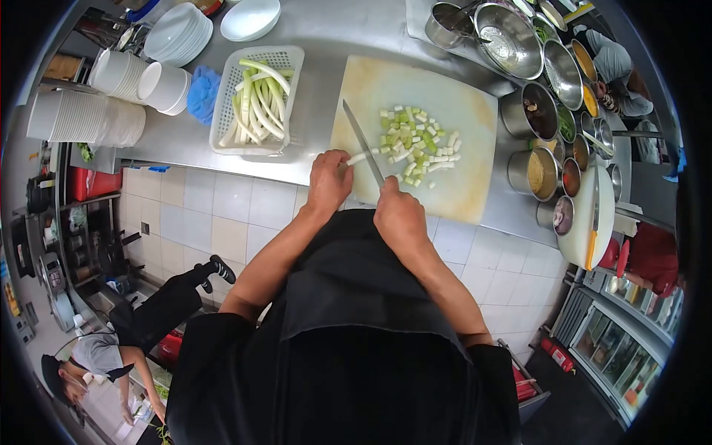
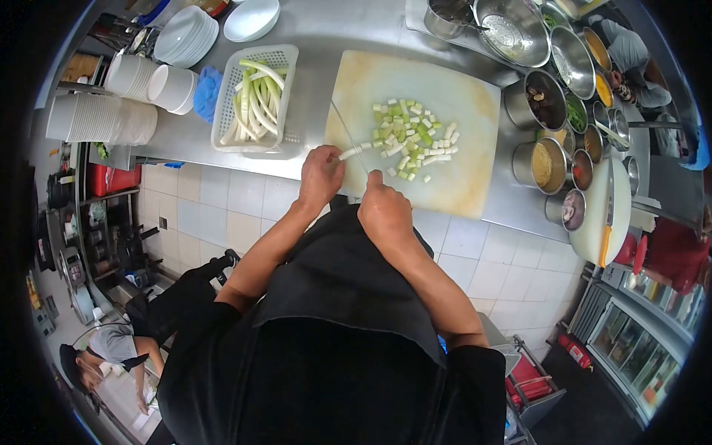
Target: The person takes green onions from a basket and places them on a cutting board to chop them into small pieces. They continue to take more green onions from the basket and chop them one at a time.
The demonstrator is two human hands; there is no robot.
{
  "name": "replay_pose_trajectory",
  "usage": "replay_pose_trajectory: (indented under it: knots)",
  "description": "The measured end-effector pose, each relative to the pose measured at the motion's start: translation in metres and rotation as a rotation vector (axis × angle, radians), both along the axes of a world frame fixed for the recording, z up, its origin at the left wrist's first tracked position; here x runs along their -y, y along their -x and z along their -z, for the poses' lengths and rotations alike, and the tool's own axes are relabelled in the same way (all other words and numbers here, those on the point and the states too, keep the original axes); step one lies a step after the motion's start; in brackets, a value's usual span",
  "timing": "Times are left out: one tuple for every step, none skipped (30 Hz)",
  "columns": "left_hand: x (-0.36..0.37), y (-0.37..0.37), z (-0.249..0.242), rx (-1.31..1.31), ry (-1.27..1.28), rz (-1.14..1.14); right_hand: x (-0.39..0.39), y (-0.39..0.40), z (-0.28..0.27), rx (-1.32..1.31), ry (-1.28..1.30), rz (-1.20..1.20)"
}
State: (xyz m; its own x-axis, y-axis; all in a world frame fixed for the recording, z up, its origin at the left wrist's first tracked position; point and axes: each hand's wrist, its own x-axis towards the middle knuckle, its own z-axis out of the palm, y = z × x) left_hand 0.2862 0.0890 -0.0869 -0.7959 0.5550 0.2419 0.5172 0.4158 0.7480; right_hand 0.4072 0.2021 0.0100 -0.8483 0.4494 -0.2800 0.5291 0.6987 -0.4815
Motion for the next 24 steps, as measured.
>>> replay_pose_trajectory:
  knots:
    - [-0.001,-0.001,0.000,0.009,0.008,-0.010,0.001,0.001,0.006,0.027,-0.017,-0.020]
    - [-0.002,-0.002,0.000,0.008,0.007,-0.011,0.001,-0.001,0.012,0.026,-0.018,-0.022]
    - [-0.002,-0.002,0.001,0.038,0.013,-0.022,-0.001,-0.001,0.014,0.003,-0.039,-0.034]
    - [-0.003,-0.001,0.001,0.067,0.018,-0.035,-0.002,0.000,0.014,-0.022,-0.060,-0.049]
    - [-0.001,-0.004,0.002,0.071,0.023,-0.039,0.000,-0.004,0.013,-0.017,-0.055,-0.053]
    - [-0.003,-0.004,0.002,0.089,0.001,-0.039,-0.001,-0.004,-0.003,0.007,-0.017,-0.036]
    - [-0.006,-0.002,0.001,0.104,-0.025,-0.041,-0.002,-0.002,-0.012,0.029,0.018,-0.021]
    - [-0.006,-0.004,0.001,0.106,-0.024,-0.046,-0.001,-0.001,-0.012,0.031,0.019,-0.026]
    - [-0.007,-0.005,0.000,0.110,-0.005,-0.053,0.001,0.002,-0.013,0.051,0.039,-0.018]
    - [-0.008,-0.004,0.000,0.110,0.012,-0.061,0.003,0.004,-0.013,0.068,0.059,-0.010]
    - [-0.008,-0.004,0.004,0.101,0.014,-0.068,0.002,0.004,-0.005,0.060,0.061,-0.017]
    - [-0.007,-0.006,0.012,0.090,0.001,-0.057,0.000,0.001,0.009,0.090,0.034,-0.027]
    - [-0.006,-0.001,0.009,0.068,-0.013,-0.054,-0.003,0.005,0.016,0.109,0.006,-0.045]
    - [-0.001,0.000,0.006,0.091,-0.005,-0.045,-0.004,0.002,0.019,0.123,-0.025,-0.020]
    - [0.010,0.000,-0.011,0.082,0.012,-0.071,-0.005,0.000,0.017,0.125,-0.021,0.022]
    - [0.014,0.007,-0.031,0.127,-0.014,-0.047,-0.006,-0.001,0.005,0.084,0.015,0.052]
    - [0.016,0.012,-0.044,0.176,-0.044,-0.018,-0.006,-0.003,-0.006,0.047,0.048,0.087]
    - [0.022,0.032,-0.050,0.072,-0.090,-0.071,-0.004,-0.002,-0.007,0.036,0.049,0.079]
    - [0.029,0.064,-0.050,0.004,-0.133,-0.120,-0.004,-0.002,-0.006,0.026,0.081,0.037]
    - [0.032,0.097,-0.057,-0.102,-0.130,-0.213,-0.003,-0.002,-0.005,0.017,0.112,-0.003]
    - [0.033,0.131,-0.072,-0.180,-0.080,-0.265,-0.002,-0.002,0.001,0.005,0.106,-0.003]
    - [0.035,0.173,-0.066,-0.436,-0.007,-0.271,0.000,0.000,0.013,-0.002,0.133,-0.050]
    - [0.038,0.212,-0.060,-0.455,0.159,-0.203,0.001,0.001,0.025,-0.007,0.158,-0.097]
    - [0.038,0.244,-0.040,-0.474,0.300,-0.220,-0.001,0.002,0.033,-0.004,0.168,-0.072]
